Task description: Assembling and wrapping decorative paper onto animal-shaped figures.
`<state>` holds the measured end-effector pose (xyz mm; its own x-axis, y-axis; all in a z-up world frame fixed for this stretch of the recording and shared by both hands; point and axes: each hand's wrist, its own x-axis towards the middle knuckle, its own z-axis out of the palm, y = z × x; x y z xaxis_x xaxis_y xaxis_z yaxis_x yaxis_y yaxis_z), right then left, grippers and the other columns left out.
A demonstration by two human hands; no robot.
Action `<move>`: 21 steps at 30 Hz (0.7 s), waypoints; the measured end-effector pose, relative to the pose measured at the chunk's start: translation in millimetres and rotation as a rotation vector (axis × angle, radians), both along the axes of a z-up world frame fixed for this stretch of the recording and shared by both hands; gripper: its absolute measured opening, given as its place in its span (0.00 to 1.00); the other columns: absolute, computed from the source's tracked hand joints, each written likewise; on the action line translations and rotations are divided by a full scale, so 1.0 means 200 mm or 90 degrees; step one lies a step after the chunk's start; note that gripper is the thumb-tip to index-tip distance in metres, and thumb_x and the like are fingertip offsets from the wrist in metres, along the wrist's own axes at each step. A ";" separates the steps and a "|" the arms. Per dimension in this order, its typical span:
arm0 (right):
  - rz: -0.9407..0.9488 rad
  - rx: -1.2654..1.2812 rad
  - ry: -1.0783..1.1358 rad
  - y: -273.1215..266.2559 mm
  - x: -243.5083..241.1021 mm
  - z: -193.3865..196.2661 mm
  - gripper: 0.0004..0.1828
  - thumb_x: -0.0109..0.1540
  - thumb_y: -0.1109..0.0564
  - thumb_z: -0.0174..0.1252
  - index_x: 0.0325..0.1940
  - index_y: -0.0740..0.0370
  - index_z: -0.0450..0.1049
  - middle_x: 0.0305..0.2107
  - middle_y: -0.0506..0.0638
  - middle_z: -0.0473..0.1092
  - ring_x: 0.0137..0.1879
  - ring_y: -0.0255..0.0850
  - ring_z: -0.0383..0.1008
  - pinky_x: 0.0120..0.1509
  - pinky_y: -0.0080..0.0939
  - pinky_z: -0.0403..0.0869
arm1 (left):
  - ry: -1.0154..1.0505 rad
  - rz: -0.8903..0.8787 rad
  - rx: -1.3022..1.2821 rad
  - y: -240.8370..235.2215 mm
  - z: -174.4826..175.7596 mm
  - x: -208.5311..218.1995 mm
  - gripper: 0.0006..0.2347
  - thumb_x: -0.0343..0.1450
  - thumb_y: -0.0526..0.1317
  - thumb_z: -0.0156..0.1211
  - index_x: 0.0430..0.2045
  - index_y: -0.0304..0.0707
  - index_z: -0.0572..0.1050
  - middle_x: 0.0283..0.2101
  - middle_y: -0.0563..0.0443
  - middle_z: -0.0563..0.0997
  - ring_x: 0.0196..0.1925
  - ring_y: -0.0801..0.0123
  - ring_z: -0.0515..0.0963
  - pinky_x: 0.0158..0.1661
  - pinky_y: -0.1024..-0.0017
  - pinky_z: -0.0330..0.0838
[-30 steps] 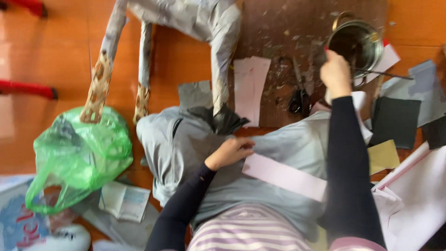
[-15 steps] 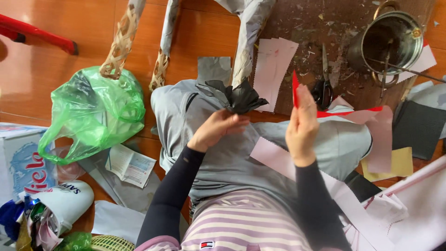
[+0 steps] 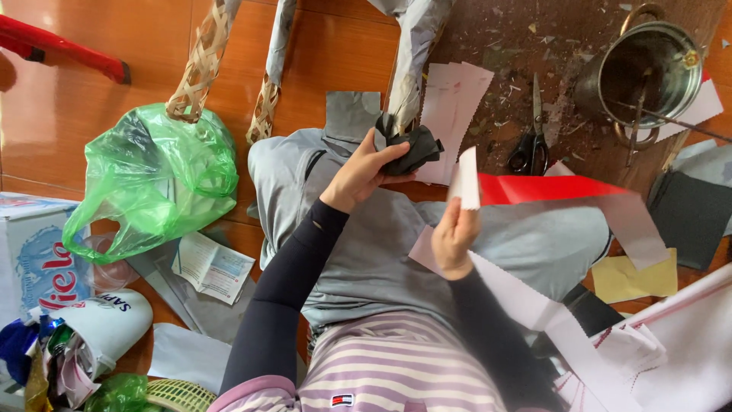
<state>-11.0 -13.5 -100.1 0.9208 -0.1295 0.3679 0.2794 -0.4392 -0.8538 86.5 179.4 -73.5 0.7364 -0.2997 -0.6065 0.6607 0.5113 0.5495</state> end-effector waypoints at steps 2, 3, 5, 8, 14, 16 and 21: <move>-0.046 0.044 0.039 0.03 -0.09 -0.22 0.18 0.74 0.64 0.45 0.69 0.72 0.65 0.56 0.63 0.71 0.59 0.53 0.76 0.62 0.46 0.76 | -0.002 -0.003 0.035 -0.02 0.05 0.03 0.22 0.72 0.37 0.62 0.57 0.36 0.59 0.50 0.45 0.78 0.43 0.62 0.84 0.42 0.58 0.86; -0.045 0.043 0.038 0.08 -0.08 -0.25 0.18 0.74 0.64 0.45 0.69 0.72 0.65 0.56 0.63 0.71 0.59 0.53 0.76 0.62 0.46 0.76 | -0.003 -0.002 0.034 -0.03 0.03 0.03 0.22 0.72 0.37 0.62 0.57 0.36 0.59 0.50 0.45 0.78 0.43 0.62 0.84 0.42 0.58 0.86; -0.128 0.032 0.567 0.17 -0.06 -0.32 0.21 0.71 0.59 0.43 0.63 0.68 0.73 0.42 0.70 0.73 0.40 0.60 0.72 0.46 0.50 0.70 | -0.017 -0.006 0.077 -0.04 0.00 0.03 0.21 0.73 0.40 0.62 0.59 0.37 0.61 0.50 0.48 0.77 0.45 0.68 0.82 0.41 0.63 0.85; 0.086 0.101 0.047 0.31 0.09 -0.18 0.23 0.76 0.62 0.42 0.76 0.72 0.54 0.70 0.64 0.57 0.76 0.52 0.59 0.78 0.47 0.62 | -0.032 -0.014 0.103 -0.06 -0.04 0.03 0.20 0.75 0.43 0.58 0.59 0.35 0.63 0.47 0.46 0.78 0.44 0.67 0.80 0.38 0.67 0.81; 0.181 0.205 0.081 0.35 0.30 -0.04 0.26 0.79 0.57 0.36 0.81 0.69 0.48 0.78 0.58 0.50 0.85 0.48 0.46 0.89 0.47 0.48 | -0.207 -0.061 0.159 0.01 -0.12 0.02 0.17 0.79 0.45 0.45 0.59 0.36 0.66 0.51 0.52 0.79 0.54 0.71 0.77 0.51 0.73 0.74; 0.188 0.197 0.096 0.35 0.31 -0.05 0.27 0.78 0.56 0.36 0.81 0.69 0.49 0.78 0.57 0.50 0.85 0.48 0.47 0.88 0.47 0.49 | -0.332 -0.120 0.310 0.08 -0.32 0.05 0.14 0.80 0.44 0.44 0.55 0.34 0.67 0.50 0.48 0.79 0.53 0.65 0.78 0.51 0.69 0.73; 0.184 0.223 0.141 0.38 0.33 -0.07 0.27 0.78 0.56 0.37 0.80 0.70 0.50 0.78 0.57 0.51 0.84 0.48 0.48 0.87 0.47 0.49 | -0.639 -0.294 0.810 0.07 -0.31 0.08 0.09 0.78 0.38 0.44 0.41 0.30 0.71 0.41 0.37 0.82 0.44 0.43 0.78 0.44 0.55 0.73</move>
<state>54.4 63.2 -113.1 0.9882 0.0621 0.1400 0.1430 -0.0465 -0.9886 103.0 192.8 -134.8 0.9511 -0.3089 0.0056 -0.2247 -0.6790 0.6989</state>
